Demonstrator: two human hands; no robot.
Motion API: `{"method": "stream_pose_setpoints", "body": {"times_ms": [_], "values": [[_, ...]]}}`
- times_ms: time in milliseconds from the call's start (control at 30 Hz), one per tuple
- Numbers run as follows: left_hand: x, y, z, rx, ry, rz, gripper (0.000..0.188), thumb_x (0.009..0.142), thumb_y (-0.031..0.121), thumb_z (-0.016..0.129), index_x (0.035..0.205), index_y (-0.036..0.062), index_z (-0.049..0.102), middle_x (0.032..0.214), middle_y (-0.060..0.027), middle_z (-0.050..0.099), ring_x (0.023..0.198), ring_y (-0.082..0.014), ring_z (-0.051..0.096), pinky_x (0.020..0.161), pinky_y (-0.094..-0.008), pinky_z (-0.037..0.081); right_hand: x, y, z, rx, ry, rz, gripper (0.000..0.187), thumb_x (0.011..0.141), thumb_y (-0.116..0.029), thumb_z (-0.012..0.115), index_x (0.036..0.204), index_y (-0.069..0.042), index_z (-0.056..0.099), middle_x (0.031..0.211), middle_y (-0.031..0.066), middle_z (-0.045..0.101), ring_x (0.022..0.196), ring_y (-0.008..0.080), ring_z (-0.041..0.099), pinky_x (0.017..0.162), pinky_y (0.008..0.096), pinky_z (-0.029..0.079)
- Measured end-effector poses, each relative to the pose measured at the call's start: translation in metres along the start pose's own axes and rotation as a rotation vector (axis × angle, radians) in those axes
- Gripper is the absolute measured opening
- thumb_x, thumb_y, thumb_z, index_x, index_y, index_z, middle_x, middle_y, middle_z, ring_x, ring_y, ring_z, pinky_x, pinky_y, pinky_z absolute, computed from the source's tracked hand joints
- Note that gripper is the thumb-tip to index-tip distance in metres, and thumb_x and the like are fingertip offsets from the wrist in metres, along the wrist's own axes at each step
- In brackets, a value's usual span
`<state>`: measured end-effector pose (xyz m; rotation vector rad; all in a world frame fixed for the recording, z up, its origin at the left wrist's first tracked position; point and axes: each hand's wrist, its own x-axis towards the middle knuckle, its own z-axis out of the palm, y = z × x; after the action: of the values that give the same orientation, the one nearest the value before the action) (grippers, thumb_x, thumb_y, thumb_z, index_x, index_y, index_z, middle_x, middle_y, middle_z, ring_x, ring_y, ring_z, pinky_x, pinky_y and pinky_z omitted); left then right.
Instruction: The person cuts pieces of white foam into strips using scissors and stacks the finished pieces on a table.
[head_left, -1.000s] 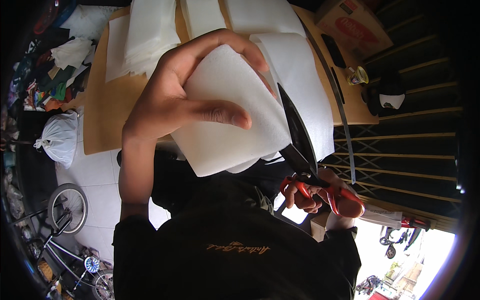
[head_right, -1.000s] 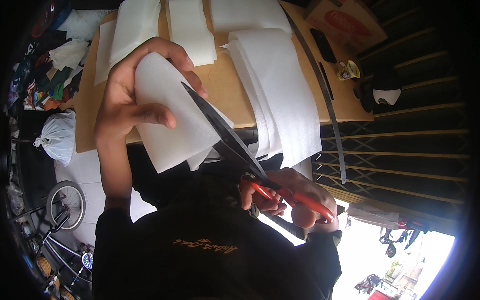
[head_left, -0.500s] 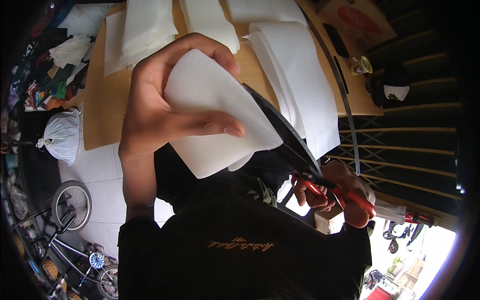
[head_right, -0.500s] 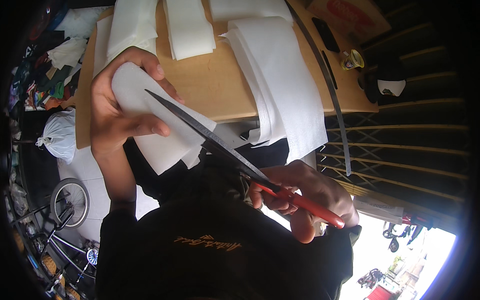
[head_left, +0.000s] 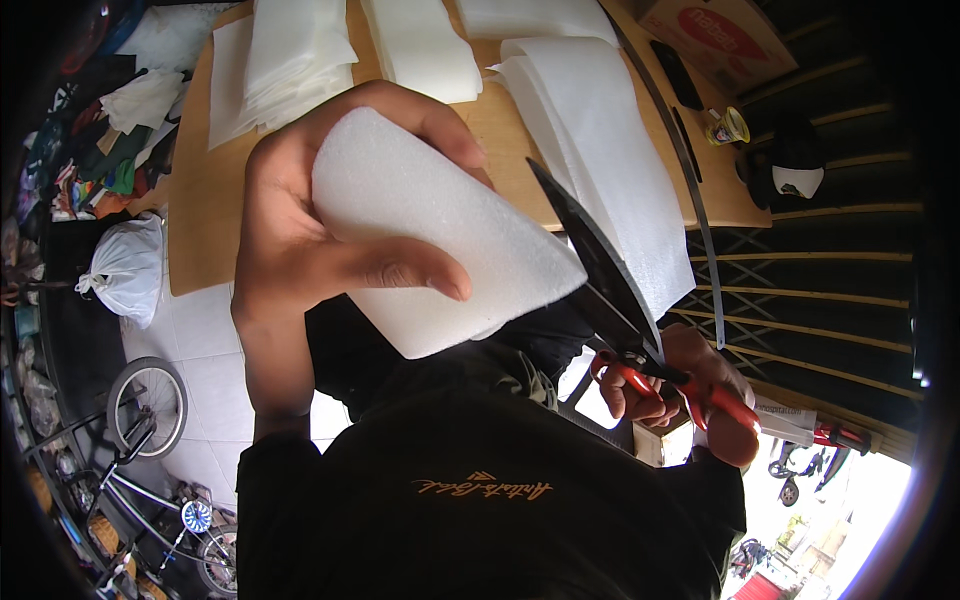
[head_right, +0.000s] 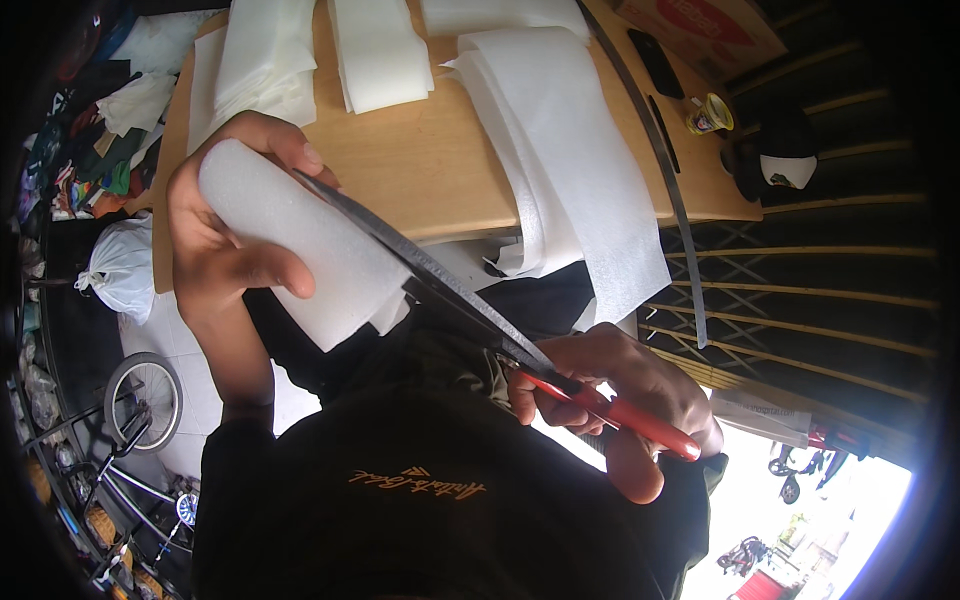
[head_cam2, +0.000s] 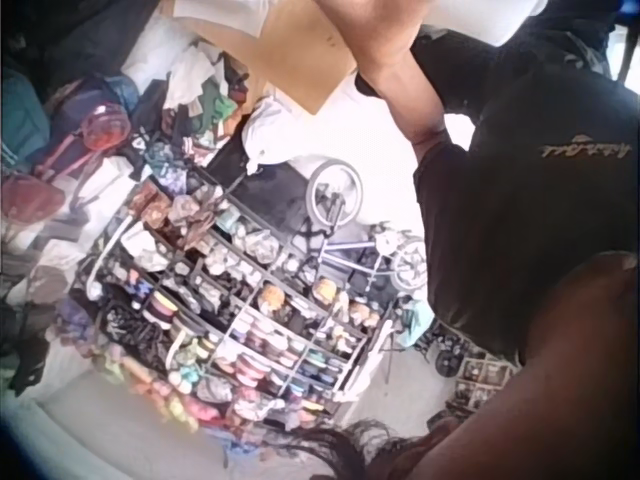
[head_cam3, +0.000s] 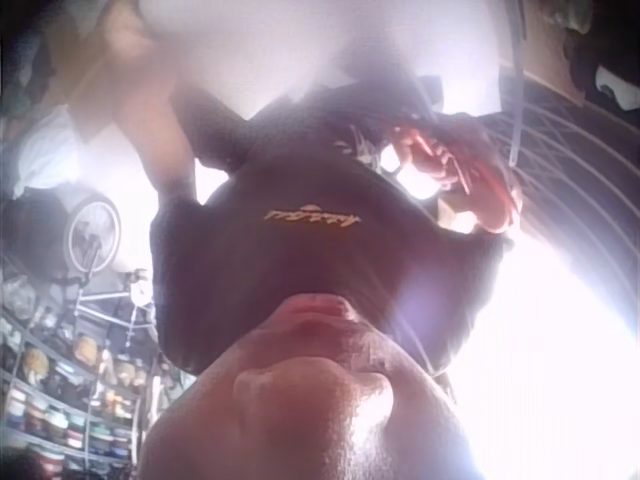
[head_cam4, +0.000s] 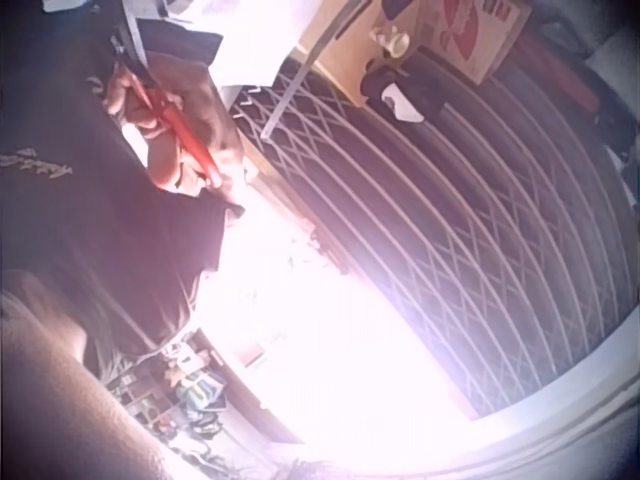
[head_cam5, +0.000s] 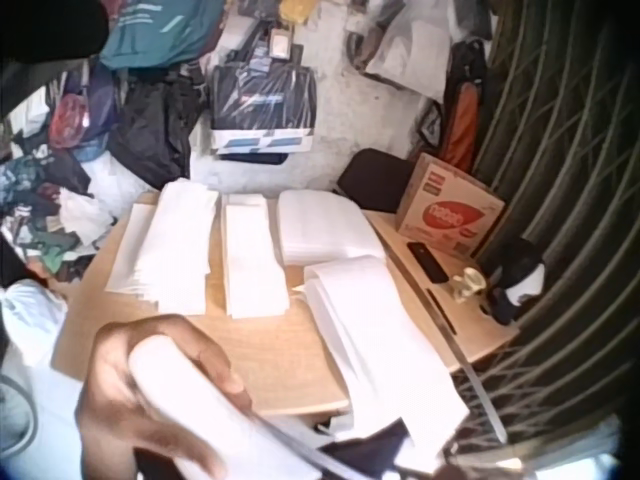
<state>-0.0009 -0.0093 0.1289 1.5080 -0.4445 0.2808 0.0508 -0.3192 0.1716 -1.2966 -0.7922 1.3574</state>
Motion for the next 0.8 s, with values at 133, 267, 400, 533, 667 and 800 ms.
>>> {"method": "stream_pose_setpoints", "body": {"times_ms": [133, 267, 400, 533, 667, 800], "values": [[0.004, 0.0, 0.009, -0.066, -0.049, 0.043, 0.059, 0.053, 0.009, 0.089, 0.098, -0.0065, 0.055, 0.084, -0.0156, 0.064, 0.077, -0.0227, 0.068, 0.069, -0.0305, 0.055, -0.004, 0.008, 0.003, 0.027, 0.031, 0.022, 0.038, 0.079, -0.031, 0.072, 0.094, 0.002, 0.059, 0.059, -0.0025, 0.05, 0.048, 0.0031, 0.045, 0.045, 0.0185, 0.034], [0.005, -0.003, 0.011, -0.059, -0.088, 0.07, 0.053, 0.054, 0.006, 0.088, 0.095, -0.0042, 0.056, 0.079, -0.0154, 0.065, 0.076, -0.0235, 0.068, 0.069, -0.0309, 0.055, -0.004, 0.016, -0.002, 0.08, -0.003, 0.107, 0.039, 0.079, -0.031, 0.073, 0.094, 0.002, 0.059, 0.058, -0.0027, 0.051, 0.047, 0.0033, 0.045, 0.045, 0.0188, 0.035], [0.0, 0.001, 0.007, -0.05, -0.035, -0.023, 0.045, 0.055, 0.011, 0.089, 0.091, 0.001, 0.064, 0.086, -0.009, 0.069, 0.082, -0.0172, 0.067, 0.074, -0.0294, 0.053, 0.0, 0.007, -0.002, 0.03, -0.02, 0.045, 0.038, 0.079, -0.03, 0.073, 0.093, 0.002, 0.059, 0.058, -0.0023, 0.051, 0.046, 0.0033, 0.045, 0.045, 0.0189, 0.035], [0.001, 0.006, 0.001, -0.003, -0.036, -0.054, 0.045, 0.053, 0.011, 0.089, 0.09, 0.0015, 0.065, 0.085, -0.0083, 0.069, 0.08, -0.0166, 0.067, 0.072, -0.0283, 0.052, -0.005, 0.016, -0.003, -0.01, -0.013, 0.011, 0.037, 0.078, -0.028, 0.075, 0.092, 0.002, 0.058, 0.058, -0.0023, 0.051, 0.046, 0.0034, 0.046, 0.044, 0.0181, 0.035], [-0.001, 0.001, 0.0, -0.035, -0.032, -0.043, 0.047, 0.052, 0.011, 0.09, 0.09, 0.0012, 0.065, 0.085, -0.009, 0.069, 0.08, -0.0173, 0.067, 0.073, -0.0286, 0.053, -0.003, 0.003, -0.006, 0.003, -0.041, 0.134, 0.034, 0.073, -0.02, 0.078, 0.089, 0.001, 0.057, 0.057, -0.0021, 0.052, 0.046, 0.0037, 0.047, 0.044, 0.017, 0.033], [-0.002, 0.002, 0.001, -0.048, -0.011, -0.079, 0.047, 0.052, 0.012, 0.09, 0.089, 0.0012, 0.065, 0.086, -0.0097, 0.069, 0.08, -0.0176, 0.068, 0.074, -0.029, 0.053, -0.003, -0.001, -0.003, 0.304, 0.14, 0.517, 0.034, 0.066, -0.017, 0.083, 0.079, 0.0, 0.057, 0.057, -0.0015, 0.054, 0.048, 0.0042, 0.048, 0.044, 0.018, 0.033]]}}
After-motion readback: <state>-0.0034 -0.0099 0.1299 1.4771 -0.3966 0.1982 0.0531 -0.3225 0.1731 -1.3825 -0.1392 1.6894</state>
